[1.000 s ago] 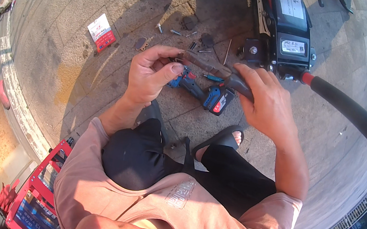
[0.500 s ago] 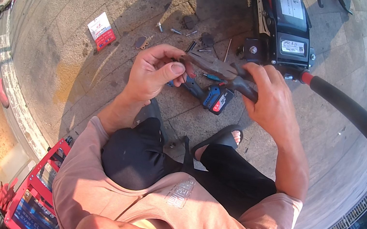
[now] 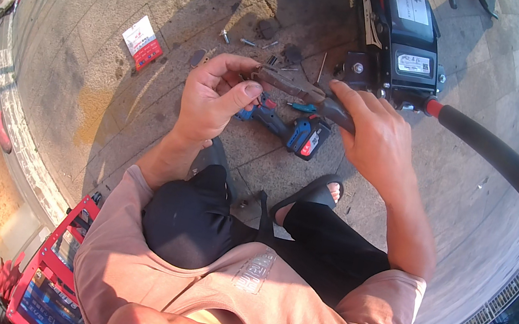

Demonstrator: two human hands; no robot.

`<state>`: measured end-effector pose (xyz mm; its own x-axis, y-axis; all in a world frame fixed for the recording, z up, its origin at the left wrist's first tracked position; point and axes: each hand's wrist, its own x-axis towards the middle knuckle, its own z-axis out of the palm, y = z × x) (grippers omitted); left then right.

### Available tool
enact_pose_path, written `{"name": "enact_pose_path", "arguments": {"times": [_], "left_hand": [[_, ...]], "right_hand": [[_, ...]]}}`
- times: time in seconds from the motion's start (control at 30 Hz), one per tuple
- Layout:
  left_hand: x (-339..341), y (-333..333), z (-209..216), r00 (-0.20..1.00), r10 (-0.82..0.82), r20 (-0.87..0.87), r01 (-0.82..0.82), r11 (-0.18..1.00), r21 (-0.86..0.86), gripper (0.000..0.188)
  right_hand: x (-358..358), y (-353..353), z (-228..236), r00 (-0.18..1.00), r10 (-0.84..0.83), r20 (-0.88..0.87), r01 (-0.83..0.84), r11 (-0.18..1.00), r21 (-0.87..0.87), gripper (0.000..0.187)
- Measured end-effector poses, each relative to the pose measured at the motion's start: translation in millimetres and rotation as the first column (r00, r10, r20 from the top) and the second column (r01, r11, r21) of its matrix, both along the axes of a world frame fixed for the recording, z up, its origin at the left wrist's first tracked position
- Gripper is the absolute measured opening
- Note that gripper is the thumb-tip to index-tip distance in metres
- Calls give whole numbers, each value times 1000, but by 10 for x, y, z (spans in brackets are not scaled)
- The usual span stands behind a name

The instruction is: The person sits on the ground and uses pliers to bend small metal pins, then inserts them into brake pads. They handle multiple brake pads and pins, repeatedly bending and inserting the pins to secure the pads.

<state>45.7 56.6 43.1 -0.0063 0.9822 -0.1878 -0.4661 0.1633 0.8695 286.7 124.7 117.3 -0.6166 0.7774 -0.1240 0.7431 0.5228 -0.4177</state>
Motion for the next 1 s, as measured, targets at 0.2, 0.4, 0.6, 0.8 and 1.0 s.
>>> {"name": "enact_pose_path", "arguments": {"times": [0.2,0.4,0.6,0.8,1.0], "left_hand": [[43,-26,19,999,3,-46,-1,999,42,30],[71,-23,19,998,9,-58,-6,998,63,32],[110,-31,42,989,56,-140,-39,992,118,29],[130,-35,31,919,107,-378,-40,982,182,27],[146,-5,-9,846,188,-499,-63,964,257,27]], "right_hand": [[10,-4,29,999,-16,45,16,1000,5,61],[26,1,5,999,-13,40,11,999,31,62],[47,-9,-76,1000,-25,-8,25,999,23,51],[49,-29,-218,990,-118,-77,108,987,-114,43],[49,-55,-317,981,-168,-101,151,976,-158,43]]}}
